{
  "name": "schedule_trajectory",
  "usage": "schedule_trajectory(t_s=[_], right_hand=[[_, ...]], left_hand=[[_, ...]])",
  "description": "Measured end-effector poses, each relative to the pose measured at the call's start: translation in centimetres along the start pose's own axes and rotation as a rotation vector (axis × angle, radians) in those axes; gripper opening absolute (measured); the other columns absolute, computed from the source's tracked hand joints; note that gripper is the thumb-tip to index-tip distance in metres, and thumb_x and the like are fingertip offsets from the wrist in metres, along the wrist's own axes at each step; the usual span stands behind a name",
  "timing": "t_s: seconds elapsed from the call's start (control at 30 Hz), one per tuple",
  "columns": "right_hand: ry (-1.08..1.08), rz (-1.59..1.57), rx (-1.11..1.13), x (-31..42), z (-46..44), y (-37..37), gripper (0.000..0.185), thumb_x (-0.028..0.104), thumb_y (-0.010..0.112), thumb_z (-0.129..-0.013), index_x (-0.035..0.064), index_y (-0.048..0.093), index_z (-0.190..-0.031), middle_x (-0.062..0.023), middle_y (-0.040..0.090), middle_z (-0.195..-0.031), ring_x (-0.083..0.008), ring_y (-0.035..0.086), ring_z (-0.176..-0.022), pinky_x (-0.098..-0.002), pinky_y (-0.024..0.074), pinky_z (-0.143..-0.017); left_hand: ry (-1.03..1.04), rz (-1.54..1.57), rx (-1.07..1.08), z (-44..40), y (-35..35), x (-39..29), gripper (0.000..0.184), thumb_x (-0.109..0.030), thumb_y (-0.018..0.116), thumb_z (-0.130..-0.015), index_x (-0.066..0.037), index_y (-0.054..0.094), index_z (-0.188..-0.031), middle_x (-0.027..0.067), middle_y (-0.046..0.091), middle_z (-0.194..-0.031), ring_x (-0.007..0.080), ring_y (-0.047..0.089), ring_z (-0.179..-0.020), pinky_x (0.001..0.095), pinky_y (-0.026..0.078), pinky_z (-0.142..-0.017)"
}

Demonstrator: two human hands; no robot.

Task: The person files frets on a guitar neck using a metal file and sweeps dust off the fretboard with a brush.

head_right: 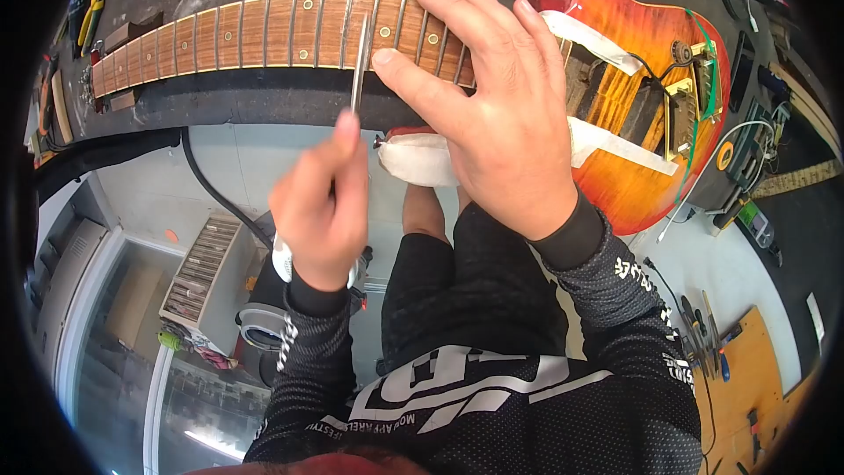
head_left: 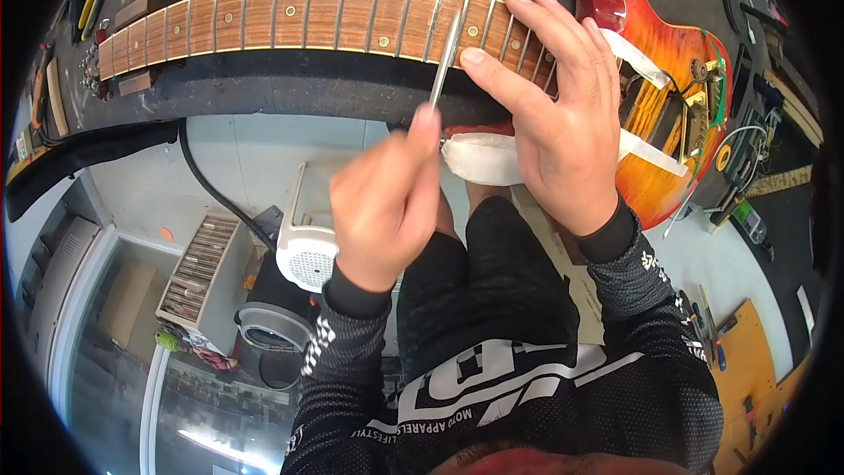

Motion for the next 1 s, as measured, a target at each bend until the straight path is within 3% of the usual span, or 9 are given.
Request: schedule_trajectory(t_s=[0.13, 0.27, 0.37, 0.43, 0.63, 0.77, 0.87, 1.0], right_hand=[[-0.027, 0.085, -0.035, -0.7, -0.4, -0.4, 0.052, 0.0, 0.072, -0.094, 0.0295, 0.081, -0.137, -0.0152, 0.064, -0.161, -0.0394, 0.059, -0.152, -0.0612, 0.039, -0.128], [-0.032, 0.064, -0.045, -0.7, -0.5, -0.4, 0.051, 0.0, 0.071, -0.095, 0.0284, 0.081, -0.136, -0.0151, 0.064, -0.161, -0.0391, 0.058, -0.153, -0.0609, 0.0395, -0.127], [-0.025, 0.061, -0.042, -0.5, -0.4, -0.3, 0.05, 0.0, 0.071, -0.095, 0.028, 0.081, -0.136, -0.0149, 0.064, -0.161, -0.0389, 0.058, -0.153, -0.0609, 0.0395, -0.127], [-0.013, 0.057, -0.043, -0.4, -0.3, -0.3, 0.05, 0.0, 0.071, -0.095, 0.0279, 0.081, -0.136, -0.0148, 0.064, -0.161, -0.0388, 0.058, -0.153, -0.0608, 0.0396, -0.128], [-0.002, 0.025, -0.031, -0.3, -0.2, -0.3, 0.051, 0.0, 0.071, -0.095, 0.0277, 0.08, -0.136, -0.0144, 0.064, -0.161, -0.0386, 0.058, -0.153, -0.0603, 0.0397, -0.127], [0.001, 0.029, -0.038, 0.0, -0.1, -0.1, 0.05, 0.0, 0.071, -0.095, 0.0275, 0.08, -0.136, -0.0147, 0.064, -0.161, -0.0389, 0.058, -0.153, -0.0602, 0.0395, -0.128], [-0.004, 0.004, -0.049, -0.1, 0.1, 0.0, 0.049, 0.012, 0.077, -0.089, 0.0293, 0.08, -0.135, -0.0112, 0.064, -0.16, -0.0374, 0.058, -0.152, -0.0616, 0.0379, -0.129], [0.001, -0.01, -0.043, -0.1, 0.2, -0.1, 0.049, 0.012, 0.076, -0.09, 0.0289, 0.08, -0.136, -0.0115, 0.064, -0.16, -0.0377, 0.058, -0.152, -0.0616, 0.0379, -0.129]], left_hand=[[-0.009, 0.137, -0.049, -3.2, 2.0, 0.6, 0.042, 0.016, 0.076, -0.095, 0.004, 0.078, -0.135, 0.0173, 0.069, -0.08, 0.0283, 0.068, -0.062, 0.0372, 0.055, -0.062], [0.012, 0.079, -0.039, 1.0, 0.7, 0.5, 0.035, 0.016, 0.074, -0.097, 0.005, 0.077, -0.131, 0.0156, 0.067, -0.079, 0.0288, 0.066, -0.063, 0.0371, 0.054, -0.061], [-0.046, 0.093, 0.015, -1.7, 1.2, 0.3, 0.029, 0.014, 0.073, -0.099, 0.005, 0.076, -0.127, 0.0163, 0.068, -0.081, 0.0294, 0.068, -0.066, 0.0371, 0.054, -0.062], [-0.052, 0.188, -0.032, -4.7, 1.9, 0.6, 0.036, 0.013, 0.072, -0.1, 0.001, 0.076, -0.133, 0.0151, 0.066, -0.081, 0.0303, 0.066, -0.065, 0.0369, 0.054, -0.063], [-0.036, 0.069, -0.014, 1.0, 0.1, -0.3, 0.04, 0.016, 0.073, -0.096, 0.004, 0.077, -0.134, 0.0145, 0.064, -0.077, 0.0288, 0.064, -0.061, 0.0385, 0.053, -0.06], [-0.096, 0.143, 0.01, -3.7, 1.4, 0.3, 0.039, 0.014, 0.071, -0.099, 0.0, 0.076, -0.136, 0.0169, 0.066, -0.081, 0.0304, 0.067, -0.067, 0.0383, 0.052, -0.063], [-0.117, 0.09, 0.016, -1.7, 0.4, -0.3, 0.037, 0.015, 0.073, -0.098, 0.003, 0.077, -0.133, 0.0169, 0.065, -0.08, 0.0283, 0.066, -0.064, 0.0376, 0.052, -0.061], [-0.119, 0.057, 0.044, 1.2, -0.3, -0.2, 0.04, 0.015, 0.074, -0.098, 0.004, 0.076, -0.137, 0.016, 0.064, -0.078, 0.0239, 0.066, -0.063, 0.0357, 0.051, -0.06]])
Point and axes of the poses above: each hand's wrist, its own z-axis away from the middle knuckle, its own y-axis out of the palm, x = y × z, the point moved 10 cm from there along -z, towards the middle knuckle
